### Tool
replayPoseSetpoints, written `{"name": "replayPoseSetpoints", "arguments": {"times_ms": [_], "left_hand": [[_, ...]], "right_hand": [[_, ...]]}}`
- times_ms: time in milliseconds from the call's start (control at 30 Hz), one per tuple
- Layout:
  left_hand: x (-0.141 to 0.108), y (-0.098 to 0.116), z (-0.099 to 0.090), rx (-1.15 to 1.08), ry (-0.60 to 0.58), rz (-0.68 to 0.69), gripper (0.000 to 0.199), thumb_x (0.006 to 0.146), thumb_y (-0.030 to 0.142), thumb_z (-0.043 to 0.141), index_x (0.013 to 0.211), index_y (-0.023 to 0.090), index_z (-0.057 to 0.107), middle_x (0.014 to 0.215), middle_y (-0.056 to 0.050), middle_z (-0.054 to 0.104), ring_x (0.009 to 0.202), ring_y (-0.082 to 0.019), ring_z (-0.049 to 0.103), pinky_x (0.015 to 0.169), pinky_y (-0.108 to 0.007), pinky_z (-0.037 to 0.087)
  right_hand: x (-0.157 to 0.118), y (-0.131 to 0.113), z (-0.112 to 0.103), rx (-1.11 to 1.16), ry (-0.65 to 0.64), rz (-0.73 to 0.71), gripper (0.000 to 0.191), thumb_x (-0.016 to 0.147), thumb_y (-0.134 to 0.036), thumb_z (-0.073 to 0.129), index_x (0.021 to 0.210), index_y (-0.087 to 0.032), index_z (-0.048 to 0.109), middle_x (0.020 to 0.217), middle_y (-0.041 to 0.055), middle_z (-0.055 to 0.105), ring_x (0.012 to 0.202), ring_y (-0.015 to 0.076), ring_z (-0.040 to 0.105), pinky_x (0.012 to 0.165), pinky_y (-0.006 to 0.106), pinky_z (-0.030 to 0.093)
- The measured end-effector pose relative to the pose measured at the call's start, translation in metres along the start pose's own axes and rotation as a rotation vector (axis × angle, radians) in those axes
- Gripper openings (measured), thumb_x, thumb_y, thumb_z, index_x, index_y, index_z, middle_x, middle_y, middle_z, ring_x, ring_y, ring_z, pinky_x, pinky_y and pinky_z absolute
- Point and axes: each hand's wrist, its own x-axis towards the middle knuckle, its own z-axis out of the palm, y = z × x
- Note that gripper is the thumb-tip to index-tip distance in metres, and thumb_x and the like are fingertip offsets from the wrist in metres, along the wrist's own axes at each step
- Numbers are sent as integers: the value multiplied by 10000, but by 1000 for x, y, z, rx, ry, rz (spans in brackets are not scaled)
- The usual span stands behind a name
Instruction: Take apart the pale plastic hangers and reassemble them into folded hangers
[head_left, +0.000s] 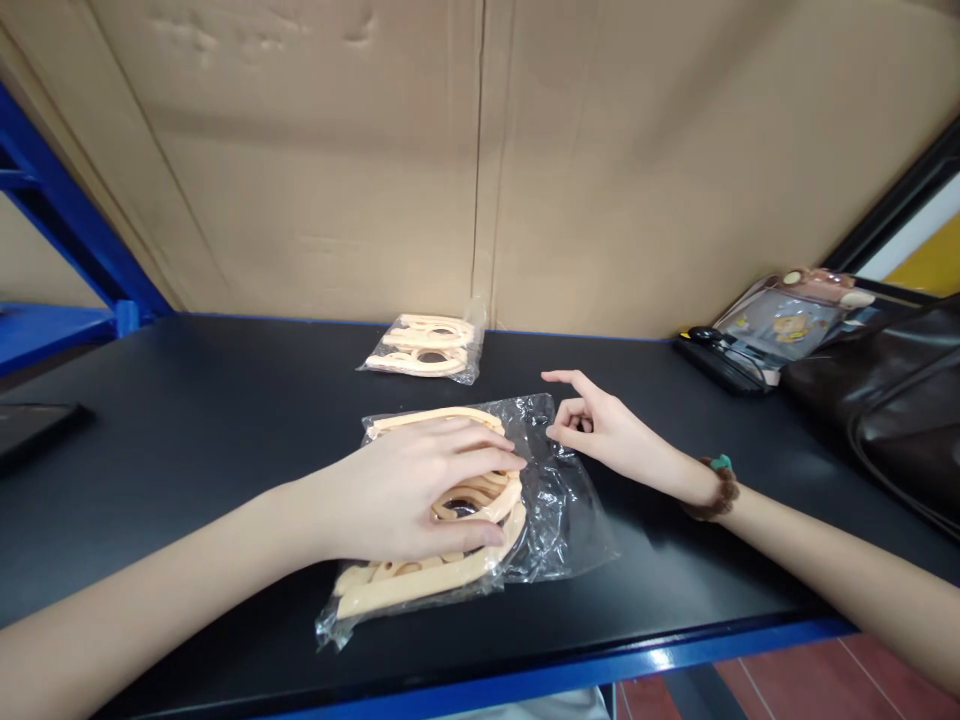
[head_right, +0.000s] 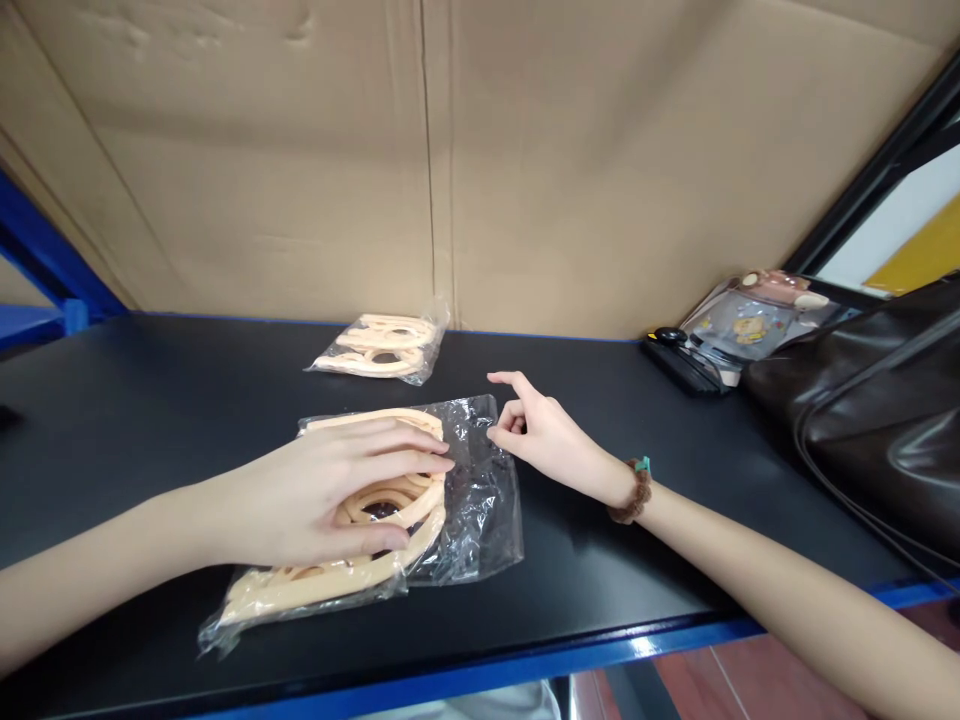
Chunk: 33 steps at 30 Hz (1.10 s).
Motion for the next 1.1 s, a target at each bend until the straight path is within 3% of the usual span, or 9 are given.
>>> {"name": "replayPoseSetpoints", "arguments": {"times_ms": [133, 267, 467, 533, 633, 733, 867, 1000, 1100], "left_hand": [[0, 0, -2, -11, -6, 1, 537, 848, 500, 613, 1289, 197, 568, 1336, -88, 585, 1247, -261, 519, 1053, -397, 424], [0, -3, 2, -20, 14, 33, 548, 846, 490, 617, 1308, 204, 541, 1337, -81, 579, 1243, -247, 516, 1049, -383, 419], [0, -3, 8, 7, 56, 54, 571, 839, 481, 626, 1316, 200, 484, 1318, -93, 584, 1214, -248, 534, 1013, -388, 439], [0, -3, 8, 51, 129, 25, 488, 825, 470, 644, 1200, 184, 522, 1237, -101, 616, 1145, -259, 565, 937, -396, 477], [0, -3, 6, 156, 381, 30, 234, 874, 380, 595, 967, 179, 522, 1060, -94, 643, 1013, -241, 592, 822, -366, 499], [0, 0, 5, 212, 533, 131, 219, 898, 313, 567, 1039, 152, 523, 1074, -112, 634, 1071, -235, 572, 882, -354, 484], [1, 15, 6, 197, 371, 285, 410, 913, 367, 553, 1229, 108, 514, 1240, -130, 620, 1190, -239, 538, 1016, -355, 429], [1, 27, 12, 253, 265, 382, 315, 949, 371, 495, 1111, 127, 612, 1064, -94, 709, 1030, -233, 631, 976, -359, 461], [1, 27, 15, 261, 260, 386, 292, 952, 379, 490, 1040, 154, 653, 986, -83, 722, 963, -219, 652, 922, -337, 494]], "right_hand": [[-1, -2, 1, 137, 32, -18, 548, 812, -182, 580, 1322, -198, 383, 695, -65, 572, 606, 112, 512, 625, 268, 443], [-4, -11, 5, 392, 117, -140, 489, 838, -222, 622, 1280, -221, 411, 734, -52, 574, 622, 102, 551, 635, 267, 487], [-11, -21, 14, 477, -45, -235, 365, 944, -265, 532, 1286, -219, 411, 904, 18, 664, 875, 138, 649, 848, 322, 520], [-12, -21, 14, 461, -91, -259, 342, 977, -264, 475, 1308, -219, 400, 991, 39, 677, 973, 144, 643, 919, 341, 494], [-13, -19, 12, 390, -162, -295, 375, 1001, -255, 422, 1368, -235, 344, 1111, 56, 674, 1036, 144, 635, 948, 353, 480], [-14, -21, 11, 206, -220, -372, 469, 973, -264, 492, 1407, -242, 317, 1232, 73, 635, 1130, 161, 602, 997, 374, 456], [-15, -24, 14, -62, -211, -492, 669, 849, -335, 685, 1415, -218, 348, 1364, 114, 531, 1242, 207, 514, 1057, 390, 414], [-15, -22, 18, -228, -211, -623, 807, 818, -392, 704, 1476, -192, 282, 1487, 150, 384, 1413, 253, 291, 1159, 453, 276], [-15, -21, 19, -325, -202, -612, 817, 846, -406, 663, 1500, -166, 238, 1564, 155, 254, 1471, 247, 155, 1192, 456, 200]]}}
